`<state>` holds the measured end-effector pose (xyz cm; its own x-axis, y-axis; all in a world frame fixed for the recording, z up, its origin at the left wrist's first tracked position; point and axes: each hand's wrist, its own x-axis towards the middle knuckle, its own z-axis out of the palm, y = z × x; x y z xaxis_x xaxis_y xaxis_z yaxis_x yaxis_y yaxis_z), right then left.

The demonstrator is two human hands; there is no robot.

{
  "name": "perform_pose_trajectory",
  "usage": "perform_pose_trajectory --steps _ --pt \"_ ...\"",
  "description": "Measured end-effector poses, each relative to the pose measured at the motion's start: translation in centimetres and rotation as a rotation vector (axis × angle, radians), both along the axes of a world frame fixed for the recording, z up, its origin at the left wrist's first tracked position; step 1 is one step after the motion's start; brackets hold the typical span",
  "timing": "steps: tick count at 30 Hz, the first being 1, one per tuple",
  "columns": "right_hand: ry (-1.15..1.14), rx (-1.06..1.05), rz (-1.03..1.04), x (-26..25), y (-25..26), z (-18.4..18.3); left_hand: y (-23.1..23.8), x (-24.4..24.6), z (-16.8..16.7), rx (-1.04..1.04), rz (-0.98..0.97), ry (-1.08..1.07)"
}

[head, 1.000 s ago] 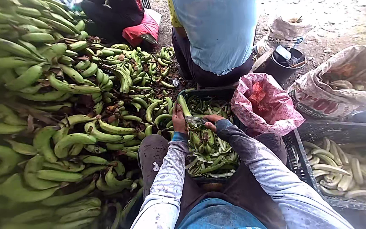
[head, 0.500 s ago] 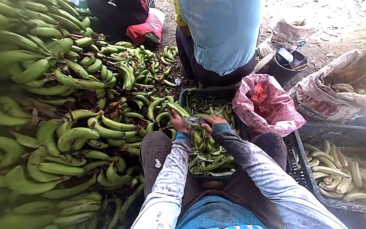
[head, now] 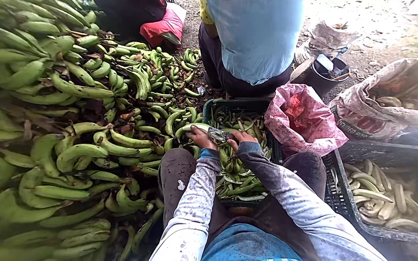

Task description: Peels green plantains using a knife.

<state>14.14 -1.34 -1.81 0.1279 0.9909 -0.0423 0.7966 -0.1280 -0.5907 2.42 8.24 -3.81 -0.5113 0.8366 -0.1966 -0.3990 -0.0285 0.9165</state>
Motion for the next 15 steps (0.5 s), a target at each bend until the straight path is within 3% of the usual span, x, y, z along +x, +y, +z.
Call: perform_pose_trajectory --steps 1,3,5,7,9,11,15 --pt "-0.022 -0.032 -0.012 -0.2 -0.1 0.4 0.1 0.0 0.0 0.013 0.022 0.000" --pt "-0.037 -0.068 -0.066 0.4 0.5 1.2 -0.7 0.5 0.5 0.019 -0.126 0.034" --pt "-0.018 -0.102 -0.140 2.2 1.8 1.3 -2.1 0.5 1.1 0.043 -0.512 0.126" --pt "0.046 -0.177 -0.231 4.8 3.3 0.7 -3.3 -0.5 2.2 0.019 -1.017 0.341" --pt "0.140 -0.213 -0.286 6.1 3.8 1.0 -4.2 -0.7 2.6 -0.010 -1.294 0.473" --pt "0.198 -0.161 -0.264 5.8 3.4 1.2 -4.1 -0.6 2.3 -0.106 -1.192 0.477" --pt "0.021 0.130 -0.048 3.1 0.9 -0.9 -1.9 -0.3 1.1 -0.144 -0.723 0.115"
